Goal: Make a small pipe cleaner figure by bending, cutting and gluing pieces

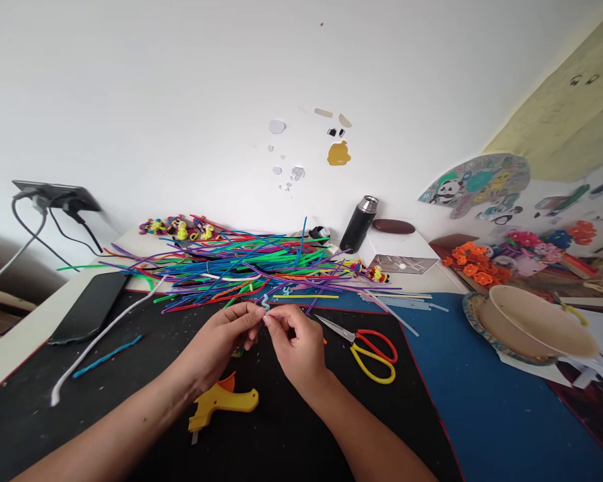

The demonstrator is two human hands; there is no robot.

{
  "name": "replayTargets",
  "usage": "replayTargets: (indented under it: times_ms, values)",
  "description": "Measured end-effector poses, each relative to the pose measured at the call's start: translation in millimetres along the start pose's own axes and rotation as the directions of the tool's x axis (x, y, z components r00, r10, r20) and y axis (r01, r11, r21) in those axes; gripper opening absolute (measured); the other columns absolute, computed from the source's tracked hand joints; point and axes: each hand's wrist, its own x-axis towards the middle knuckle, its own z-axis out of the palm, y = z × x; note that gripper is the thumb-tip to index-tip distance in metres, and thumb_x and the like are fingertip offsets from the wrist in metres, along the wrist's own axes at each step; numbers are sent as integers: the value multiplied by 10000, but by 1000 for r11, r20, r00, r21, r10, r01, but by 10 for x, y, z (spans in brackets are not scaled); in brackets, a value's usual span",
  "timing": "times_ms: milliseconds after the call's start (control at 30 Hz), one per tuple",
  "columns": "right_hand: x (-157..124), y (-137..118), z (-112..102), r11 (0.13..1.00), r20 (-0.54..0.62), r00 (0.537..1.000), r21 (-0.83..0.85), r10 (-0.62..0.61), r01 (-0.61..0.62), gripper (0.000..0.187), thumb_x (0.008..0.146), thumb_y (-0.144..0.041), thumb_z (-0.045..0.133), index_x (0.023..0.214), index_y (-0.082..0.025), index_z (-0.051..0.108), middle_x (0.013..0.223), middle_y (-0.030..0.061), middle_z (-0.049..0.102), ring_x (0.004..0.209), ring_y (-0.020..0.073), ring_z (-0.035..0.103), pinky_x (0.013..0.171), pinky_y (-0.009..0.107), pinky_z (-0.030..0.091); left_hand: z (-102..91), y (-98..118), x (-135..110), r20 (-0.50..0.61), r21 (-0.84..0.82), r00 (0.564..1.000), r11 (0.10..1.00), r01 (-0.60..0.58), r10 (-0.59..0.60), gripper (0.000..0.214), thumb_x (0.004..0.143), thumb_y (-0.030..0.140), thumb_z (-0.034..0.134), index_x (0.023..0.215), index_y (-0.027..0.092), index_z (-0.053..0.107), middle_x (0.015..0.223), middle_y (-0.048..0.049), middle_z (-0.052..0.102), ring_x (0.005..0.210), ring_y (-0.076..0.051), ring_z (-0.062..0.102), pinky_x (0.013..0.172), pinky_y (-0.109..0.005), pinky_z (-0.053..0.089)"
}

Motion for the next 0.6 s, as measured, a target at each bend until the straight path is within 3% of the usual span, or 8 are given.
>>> replayTargets:
  times_ms: [167,300,433,600]
  values:
    - [2,-24,-36,987,-19,993,108,119,-116,209,983,-403,640,925,-217,714,645,6,642,556,151,550,572,281,442,13,-17,-38,58,103,998,994,-33,27,417,846,583,772,736,192,680,676,2,576,612,-140,471,569,-248,372]
    - [32,-6,-71,933,-15,967,268,256,-242,235,952,-440,683,899,-212,698,614,-24,570,538,131,477,528,266,397,-39,-14,-82,55,201,997,977,-66,56,421,826,606,782,751,198,714,682,-4,584,641,-158,501,600,-257,422]
    - [78,33,-83,752,126,893,496,433,-435,330,875,-524,755,877,-205,669,570,-71,474,433,82,347,419,238,278,-228,56,-131,-64,321,991,942,-95,121,447,773,644,808,870,210,764,755,-18,644,673,-176,539,621,-265,441]
    - [72,6,-37,572,285,802,579,525,-581,356,789,-505,834,818,-192,667,516,-106,405,394,52,275,392,223,201,-528,121,-211,-107,545,966,827,-140,234,414,787,629,787,913,234,782,841,-42,731,752,-232,627,690,-300,483]
